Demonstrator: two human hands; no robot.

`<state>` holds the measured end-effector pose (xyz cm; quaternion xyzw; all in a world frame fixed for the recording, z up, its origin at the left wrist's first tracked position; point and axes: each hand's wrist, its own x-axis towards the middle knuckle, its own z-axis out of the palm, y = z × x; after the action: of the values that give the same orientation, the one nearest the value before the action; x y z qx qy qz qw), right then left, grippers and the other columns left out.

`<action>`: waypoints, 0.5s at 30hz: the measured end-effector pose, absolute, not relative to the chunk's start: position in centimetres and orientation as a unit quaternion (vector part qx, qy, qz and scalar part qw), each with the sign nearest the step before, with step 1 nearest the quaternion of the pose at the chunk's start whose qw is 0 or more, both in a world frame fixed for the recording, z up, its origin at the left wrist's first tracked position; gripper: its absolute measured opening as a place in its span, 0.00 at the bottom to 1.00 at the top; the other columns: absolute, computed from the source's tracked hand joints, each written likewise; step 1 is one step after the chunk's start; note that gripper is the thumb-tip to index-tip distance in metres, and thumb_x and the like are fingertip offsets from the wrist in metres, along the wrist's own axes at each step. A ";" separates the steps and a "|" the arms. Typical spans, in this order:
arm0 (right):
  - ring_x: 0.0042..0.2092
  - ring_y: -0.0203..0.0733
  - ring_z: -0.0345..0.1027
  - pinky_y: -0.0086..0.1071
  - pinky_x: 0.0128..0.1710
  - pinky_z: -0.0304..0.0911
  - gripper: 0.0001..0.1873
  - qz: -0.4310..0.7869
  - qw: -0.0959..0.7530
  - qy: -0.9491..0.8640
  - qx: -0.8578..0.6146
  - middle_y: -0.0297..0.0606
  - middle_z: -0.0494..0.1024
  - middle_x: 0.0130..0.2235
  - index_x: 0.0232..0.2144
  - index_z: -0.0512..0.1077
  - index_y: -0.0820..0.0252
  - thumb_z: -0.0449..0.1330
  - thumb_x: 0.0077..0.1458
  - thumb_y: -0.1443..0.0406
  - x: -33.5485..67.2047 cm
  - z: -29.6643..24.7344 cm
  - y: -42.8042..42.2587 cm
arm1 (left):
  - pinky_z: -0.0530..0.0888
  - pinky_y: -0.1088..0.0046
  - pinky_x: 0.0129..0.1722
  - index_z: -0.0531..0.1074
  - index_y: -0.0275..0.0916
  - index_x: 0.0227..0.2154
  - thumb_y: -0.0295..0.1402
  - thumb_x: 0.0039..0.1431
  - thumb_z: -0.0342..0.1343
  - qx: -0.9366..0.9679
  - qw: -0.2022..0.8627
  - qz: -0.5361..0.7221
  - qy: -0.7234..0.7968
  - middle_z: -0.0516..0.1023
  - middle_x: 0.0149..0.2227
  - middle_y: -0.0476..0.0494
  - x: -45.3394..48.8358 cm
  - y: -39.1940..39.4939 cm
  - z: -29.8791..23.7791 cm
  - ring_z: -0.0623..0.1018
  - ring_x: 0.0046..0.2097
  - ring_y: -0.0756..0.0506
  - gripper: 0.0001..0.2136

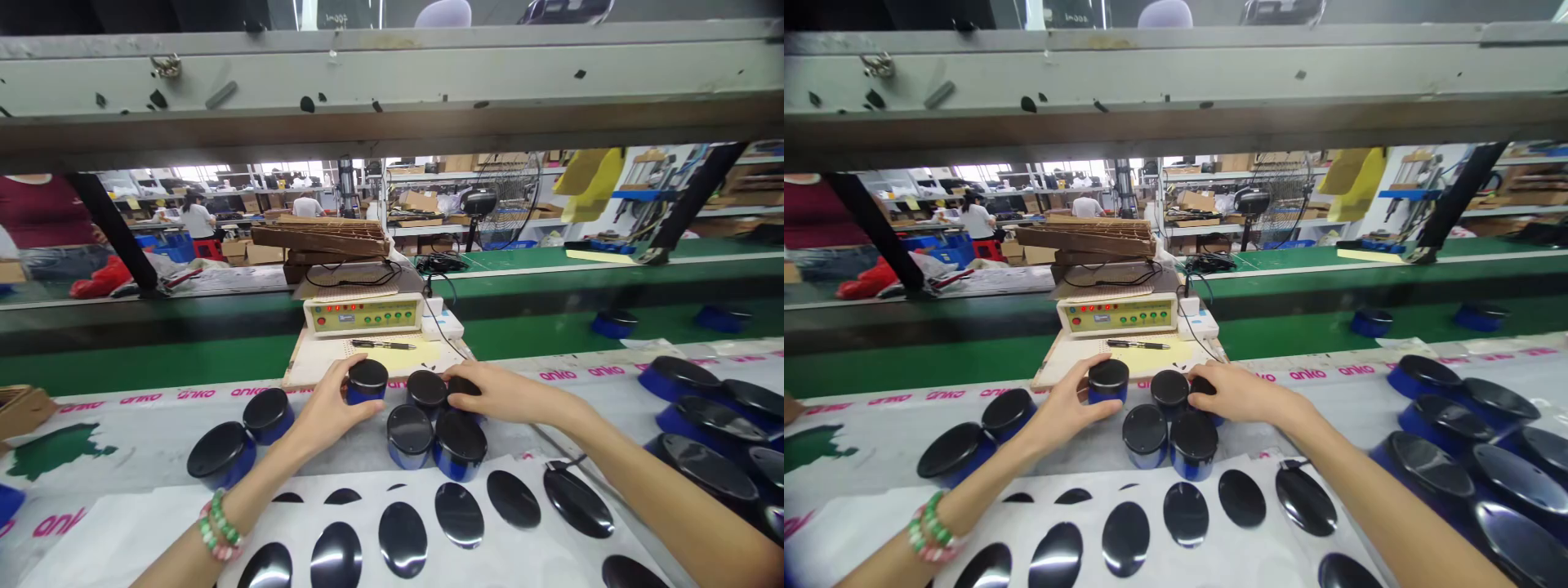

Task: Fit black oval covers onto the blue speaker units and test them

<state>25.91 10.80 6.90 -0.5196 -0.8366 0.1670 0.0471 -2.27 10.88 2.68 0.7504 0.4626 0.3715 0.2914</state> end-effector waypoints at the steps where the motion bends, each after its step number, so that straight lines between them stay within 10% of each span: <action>1: 0.49 0.46 0.69 0.39 0.49 0.63 0.20 0.167 0.041 -0.836 -0.521 0.45 0.74 0.50 0.51 0.69 0.60 0.56 0.59 0.58 25.8 6.9 10.9 | 0.70 0.61 0.52 0.60 0.44 0.56 0.38 0.51 0.63 0.748 0.292 0.375 0.464 0.67 0.57 0.40 -2.4 10.6 2.9 0.73 0.53 0.40 0.30; 8: 0.46 0.45 0.71 0.44 0.47 0.65 0.18 0.166 0.008 -0.828 -0.535 0.42 0.76 0.47 0.48 0.70 0.59 0.57 0.60 0.57 25.2 7.4 10.7 | 0.67 0.60 0.55 0.59 0.45 0.55 0.35 0.50 0.63 0.734 0.296 0.404 0.459 0.67 0.57 0.42 -2.2 10.1 3.2 0.71 0.55 0.41 0.29; 15: 0.56 0.52 0.64 0.39 0.54 0.59 0.35 0.189 0.032 -0.853 -0.485 0.43 0.67 0.60 0.61 0.60 0.57 0.58 0.50 0.63 23.5 8.1 11.5 | 0.67 0.59 0.55 0.63 0.41 0.52 0.29 0.45 0.64 0.724 0.316 0.405 0.460 0.69 0.54 0.39 -1.5 10.3 1.2 0.71 0.55 0.39 0.29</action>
<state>23.52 11.48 8.14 -0.4849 -0.8533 0.1891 0.0322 -1.55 10.33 1.17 0.7245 0.4598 0.4048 0.3160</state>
